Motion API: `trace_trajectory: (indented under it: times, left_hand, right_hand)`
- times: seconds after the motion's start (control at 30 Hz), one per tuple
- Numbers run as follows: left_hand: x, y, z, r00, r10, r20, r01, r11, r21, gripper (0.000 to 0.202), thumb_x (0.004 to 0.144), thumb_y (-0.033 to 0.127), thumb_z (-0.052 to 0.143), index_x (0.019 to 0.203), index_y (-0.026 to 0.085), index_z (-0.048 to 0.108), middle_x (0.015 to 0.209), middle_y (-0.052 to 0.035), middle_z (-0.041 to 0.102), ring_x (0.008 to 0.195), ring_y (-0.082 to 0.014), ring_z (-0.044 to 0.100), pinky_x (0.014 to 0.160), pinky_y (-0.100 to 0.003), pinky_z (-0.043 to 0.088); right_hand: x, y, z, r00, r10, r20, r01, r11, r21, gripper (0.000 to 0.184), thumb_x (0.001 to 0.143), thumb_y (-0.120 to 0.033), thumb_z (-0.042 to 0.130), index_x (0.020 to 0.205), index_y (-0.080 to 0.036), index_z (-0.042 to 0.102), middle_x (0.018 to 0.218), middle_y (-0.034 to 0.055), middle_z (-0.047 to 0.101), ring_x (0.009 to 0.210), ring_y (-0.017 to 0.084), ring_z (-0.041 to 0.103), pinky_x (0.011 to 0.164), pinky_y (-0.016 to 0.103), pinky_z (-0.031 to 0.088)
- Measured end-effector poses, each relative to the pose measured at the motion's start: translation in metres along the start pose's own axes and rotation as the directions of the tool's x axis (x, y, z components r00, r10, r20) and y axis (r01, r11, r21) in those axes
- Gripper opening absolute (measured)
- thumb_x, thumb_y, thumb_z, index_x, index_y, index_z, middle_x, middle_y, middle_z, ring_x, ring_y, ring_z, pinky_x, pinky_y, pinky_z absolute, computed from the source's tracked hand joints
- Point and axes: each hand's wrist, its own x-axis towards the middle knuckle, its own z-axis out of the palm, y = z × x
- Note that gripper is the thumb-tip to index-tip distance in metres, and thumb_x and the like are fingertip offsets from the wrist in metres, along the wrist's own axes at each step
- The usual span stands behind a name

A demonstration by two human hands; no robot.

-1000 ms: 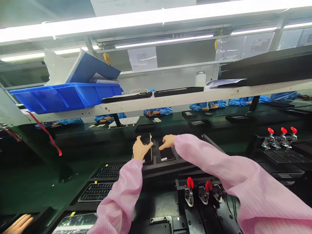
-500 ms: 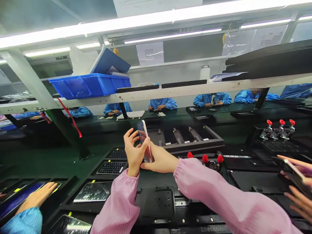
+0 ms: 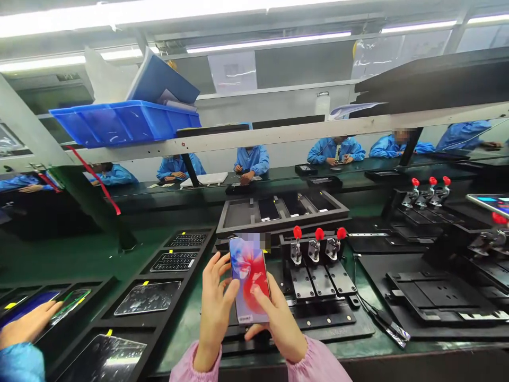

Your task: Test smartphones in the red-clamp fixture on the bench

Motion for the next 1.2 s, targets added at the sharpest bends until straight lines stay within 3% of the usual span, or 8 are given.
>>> trace_trajectory:
  times: [0.17, 0.27, 0.33, 0.47, 0.63, 0.83, 1.0, 1.2]
  left_hand:
    - [-0.019, -0.036, 0.007, 0.953, -0.201, 0.226, 0.286, 0.845, -0.453, 0.063, 0.074, 0.048, 0.057, 0.127, 0.02, 0.04, 0.125, -0.0125, 0.052, 0.114, -0.0291, 0.05, 0.096, -0.042, 0.038]
    - [-0.028, -0.047, 0.014, 0.885, -0.193, 0.424, 0.426, 0.704, -0.568, 0.051, 0.075, 0.04, 0.056, 0.12, 0.018, 0.048, 0.118, -0.0118, 0.058, 0.105, -0.0293, 0.055, 0.09, -0.042, 0.043]
    - [-0.032, -0.052, 0.016, 0.869, -0.169, 0.465, 0.45, 0.661, -0.6, 0.05, 0.074, 0.032, 0.055, 0.122, 0.02, 0.047, 0.117, -0.0103, 0.059, 0.102, -0.0287, 0.057, 0.086, -0.041, 0.046]
    - [-0.038, -0.063, 0.011, 0.87, -0.198, 0.451, 0.46, 0.656, -0.598, 0.071, 0.061, 0.014, 0.052, 0.13, 0.026, 0.039, 0.129, -0.0036, 0.052, 0.112, -0.0272, 0.051, 0.086, -0.035, 0.046]
    - [-0.04, -0.066, 0.007, 0.867, -0.219, 0.447, 0.434, 0.773, -0.463, 0.083, 0.055, 0.007, 0.05, 0.134, 0.026, 0.034, 0.13, -0.002, 0.052, 0.108, -0.0245, 0.053, 0.08, -0.029, 0.048]
    - [-0.043, -0.058, 0.011, 0.816, -0.212, 0.538, 0.52, 0.676, -0.522, 0.084, 0.054, 0.015, 0.053, 0.134, 0.027, 0.031, 0.123, -0.0049, 0.057, 0.089, -0.025, 0.062, 0.062, -0.031, 0.052]
    - [-0.047, -0.06, 0.016, 0.882, -0.199, 0.426, 0.434, 0.696, -0.572, 0.074, 0.056, 0.019, 0.053, 0.129, 0.024, 0.04, 0.13, -0.0037, 0.052, 0.119, -0.0309, 0.046, 0.098, -0.042, 0.038]
    - [-0.047, -0.056, 0.017, 0.875, -0.194, 0.444, 0.439, 0.705, -0.557, 0.074, 0.056, 0.017, 0.051, 0.129, 0.024, 0.04, 0.13, -0.0027, 0.052, 0.122, -0.0311, 0.042, 0.1, -0.043, 0.035]
  right_hand:
    - [-0.005, 0.0, -0.014, 0.999, 0.023, 0.036, -0.027, 0.994, 0.11, 0.062, 0.076, -0.043, 0.058, 0.13, -0.03, 0.032, 0.118, 0.0088, 0.051, 0.069, 0.014, 0.058, 0.038, 0.026, 0.052]
    - [-0.006, 0.003, -0.019, 0.998, 0.034, 0.059, -0.041, 0.991, 0.125, 0.063, 0.073, -0.037, 0.058, 0.13, -0.032, 0.032, 0.117, 0.0072, 0.052, 0.071, 0.016, 0.059, 0.039, 0.026, 0.052]
    - [-0.006, 0.005, -0.022, 0.997, 0.042, 0.062, -0.049, 0.993, 0.11, 0.065, 0.072, -0.033, 0.057, 0.131, -0.033, 0.03, 0.116, 0.0069, 0.053, 0.07, 0.016, 0.06, 0.04, 0.027, 0.053]
    - [-0.007, 0.007, -0.027, 0.997, 0.068, 0.043, -0.072, 0.994, 0.083, 0.079, 0.067, -0.021, 0.055, 0.135, -0.035, 0.017, 0.115, 0.0065, 0.052, 0.061, 0.012, 0.058, 0.042, 0.027, 0.053]
    - [-0.007, 0.007, -0.031, 0.995, 0.086, 0.059, -0.091, 0.992, 0.086, 0.085, 0.064, -0.018, 0.052, 0.136, -0.035, 0.011, 0.121, 0.007, 0.049, 0.062, 0.012, 0.06, 0.044, 0.03, 0.053]
    - [-0.008, 0.011, -0.035, 0.994, 0.06, 0.092, -0.068, 0.994, 0.087, 0.077, 0.066, -0.021, 0.05, 0.136, -0.033, 0.021, 0.121, 0.0067, 0.053, 0.07, 0.018, 0.063, 0.056, 0.035, 0.053]
    - [-0.007, 0.016, -0.034, 0.996, -0.078, -0.035, 0.08, 0.996, 0.042, 0.067, 0.064, -0.02, 0.05, 0.13, -0.024, 0.038, 0.125, 0.0039, 0.054, 0.117, 0.024, 0.048, 0.094, 0.037, 0.041]
    - [-0.008, 0.014, -0.031, 0.994, -0.072, -0.081, 0.074, 0.997, 0.022, 0.067, 0.064, -0.023, 0.049, 0.13, -0.022, 0.037, 0.122, 0.0047, 0.056, 0.112, 0.025, 0.051, 0.087, 0.037, 0.043]
